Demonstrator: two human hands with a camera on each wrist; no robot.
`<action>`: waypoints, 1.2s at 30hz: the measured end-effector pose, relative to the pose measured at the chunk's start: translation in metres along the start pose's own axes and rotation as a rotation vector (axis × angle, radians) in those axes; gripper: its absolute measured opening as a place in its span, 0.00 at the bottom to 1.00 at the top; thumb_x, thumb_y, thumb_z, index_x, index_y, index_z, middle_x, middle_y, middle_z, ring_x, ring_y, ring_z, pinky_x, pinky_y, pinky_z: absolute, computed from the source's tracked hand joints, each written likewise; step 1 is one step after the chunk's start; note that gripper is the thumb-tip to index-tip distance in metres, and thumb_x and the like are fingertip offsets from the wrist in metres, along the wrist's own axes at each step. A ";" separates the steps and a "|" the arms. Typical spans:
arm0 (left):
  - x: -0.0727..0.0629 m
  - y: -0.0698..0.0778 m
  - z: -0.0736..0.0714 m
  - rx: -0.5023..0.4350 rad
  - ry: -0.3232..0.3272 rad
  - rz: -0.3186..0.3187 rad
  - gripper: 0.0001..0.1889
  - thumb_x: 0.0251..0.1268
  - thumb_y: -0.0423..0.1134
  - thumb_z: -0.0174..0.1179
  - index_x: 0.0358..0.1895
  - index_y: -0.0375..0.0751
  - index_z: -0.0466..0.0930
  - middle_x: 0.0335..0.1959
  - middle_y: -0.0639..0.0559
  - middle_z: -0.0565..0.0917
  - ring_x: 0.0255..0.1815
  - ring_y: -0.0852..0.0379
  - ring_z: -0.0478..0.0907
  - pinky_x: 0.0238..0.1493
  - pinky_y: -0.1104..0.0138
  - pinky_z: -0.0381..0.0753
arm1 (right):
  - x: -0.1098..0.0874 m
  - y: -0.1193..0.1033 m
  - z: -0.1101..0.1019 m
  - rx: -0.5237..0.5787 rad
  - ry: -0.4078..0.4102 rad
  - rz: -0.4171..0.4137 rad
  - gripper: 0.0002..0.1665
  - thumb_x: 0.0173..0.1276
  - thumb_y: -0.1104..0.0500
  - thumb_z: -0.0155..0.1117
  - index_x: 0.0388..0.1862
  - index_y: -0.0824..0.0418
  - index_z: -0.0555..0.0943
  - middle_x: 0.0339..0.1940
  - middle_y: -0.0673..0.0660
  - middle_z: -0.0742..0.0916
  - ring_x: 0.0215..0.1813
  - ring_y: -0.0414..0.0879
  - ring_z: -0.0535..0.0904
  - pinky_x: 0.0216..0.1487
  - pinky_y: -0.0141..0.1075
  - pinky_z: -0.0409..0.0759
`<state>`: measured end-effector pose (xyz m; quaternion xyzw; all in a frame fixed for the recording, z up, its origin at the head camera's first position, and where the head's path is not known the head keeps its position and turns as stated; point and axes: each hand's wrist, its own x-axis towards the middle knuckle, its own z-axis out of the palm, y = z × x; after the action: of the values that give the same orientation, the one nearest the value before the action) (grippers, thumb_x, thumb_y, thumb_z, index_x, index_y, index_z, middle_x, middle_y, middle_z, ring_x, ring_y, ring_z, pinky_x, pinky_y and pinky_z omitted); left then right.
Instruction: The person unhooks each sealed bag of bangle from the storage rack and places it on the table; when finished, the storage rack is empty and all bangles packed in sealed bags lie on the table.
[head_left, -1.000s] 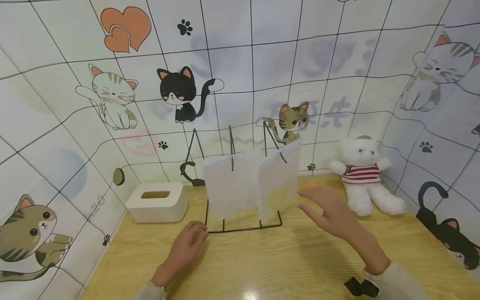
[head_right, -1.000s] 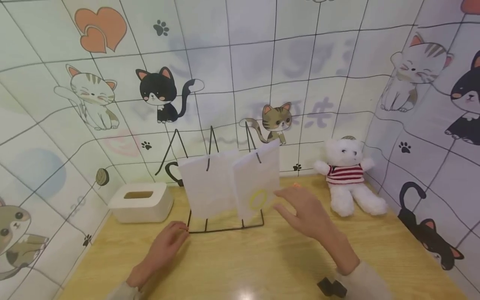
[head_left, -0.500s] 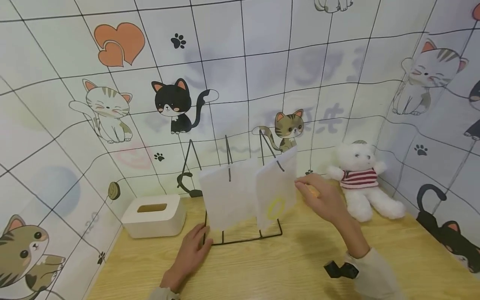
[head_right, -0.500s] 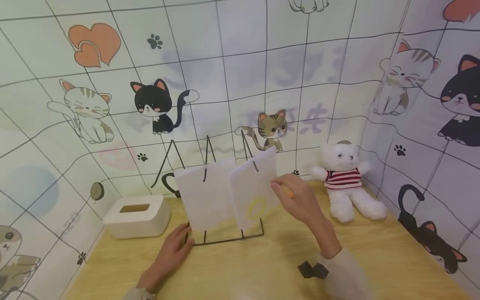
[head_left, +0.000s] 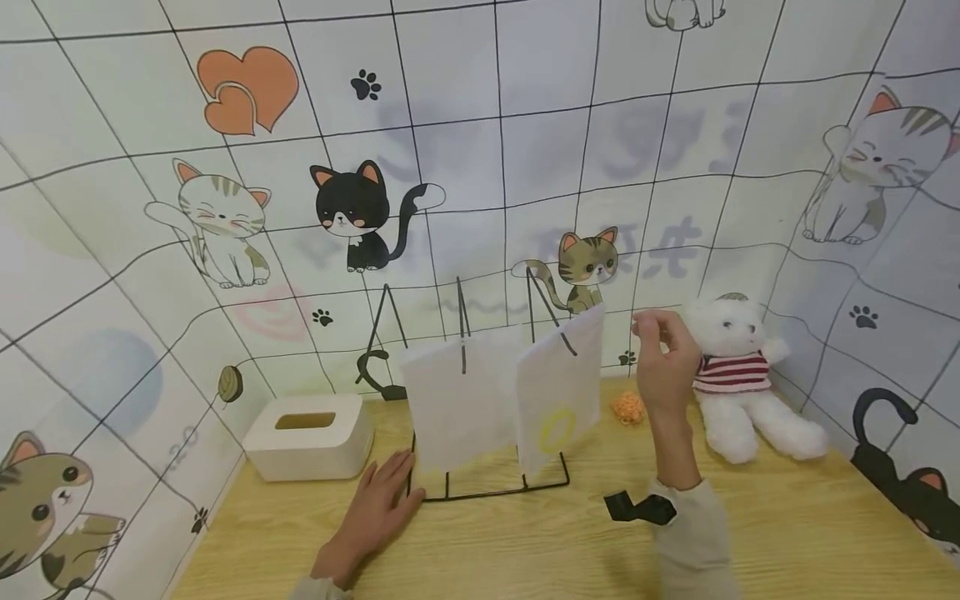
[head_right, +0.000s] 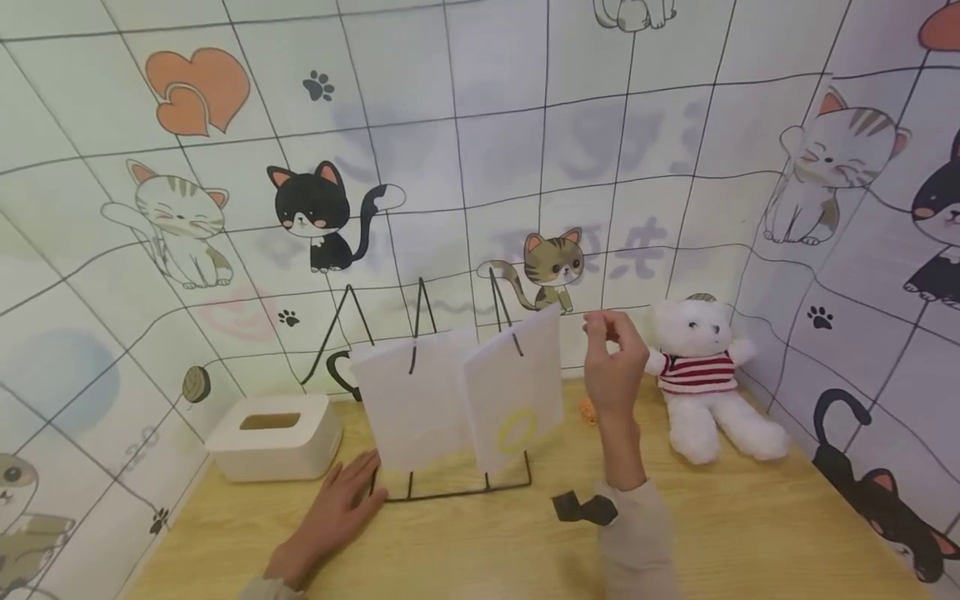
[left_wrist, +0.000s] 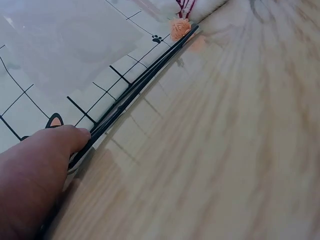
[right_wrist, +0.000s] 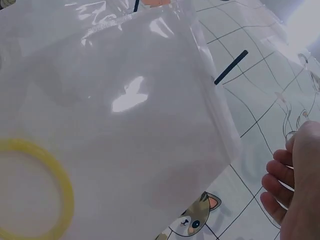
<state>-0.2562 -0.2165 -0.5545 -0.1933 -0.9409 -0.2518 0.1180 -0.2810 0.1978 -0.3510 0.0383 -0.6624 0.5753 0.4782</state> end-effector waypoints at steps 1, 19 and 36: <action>0.000 -0.001 0.001 -0.011 -0.001 -0.001 0.35 0.72 0.57 0.55 0.74 0.40 0.66 0.75 0.46 0.68 0.78 0.46 0.62 0.77 0.42 0.48 | 0.000 -0.002 0.000 -0.014 0.011 0.013 0.17 0.76 0.57 0.56 0.41 0.71 0.84 0.29 0.36 0.82 0.36 0.30 0.79 0.46 0.26 0.73; 0.005 0.001 -0.003 -0.027 0.003 -0.008 0.34 0.71 0.57 0.56 0.75 0.43 0.66 0.75 0.49 0.69 0.78 0.47 0.62 0.77 0.42 0.48 | 0.001 0.017 0.010 -0.078 -0.060 0.166 0.18 0.77 0.54 0.55 0.53 0.67 0.78 0.36 0.37 0.79 0.39 0.32 0.76 0.45 0.27 0.71; 0.005 0.003 -0.002 -0.033 0.033 0.007 0.33 0.71 0.55 0.58 0.74 0.43 0.67 0.74 0.47 0.70 0.77 0.45 0.64 0.76 0.41 0.49 | -0.006 -0.012 0.017 -0.051 -0.188 0.138 0.13 0.77 0.61 0.55 0.49 0.72 0.78 0.34 0.52 0.83 0.35 0.36 0.81 0.42 0.21 0.78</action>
<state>-0.2589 -0.2140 -0.5501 -0.1942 -0.9339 -0.2700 0.1310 -0.2798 0.1772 -0.3443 0.0339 -0.7199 0.5837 0.3741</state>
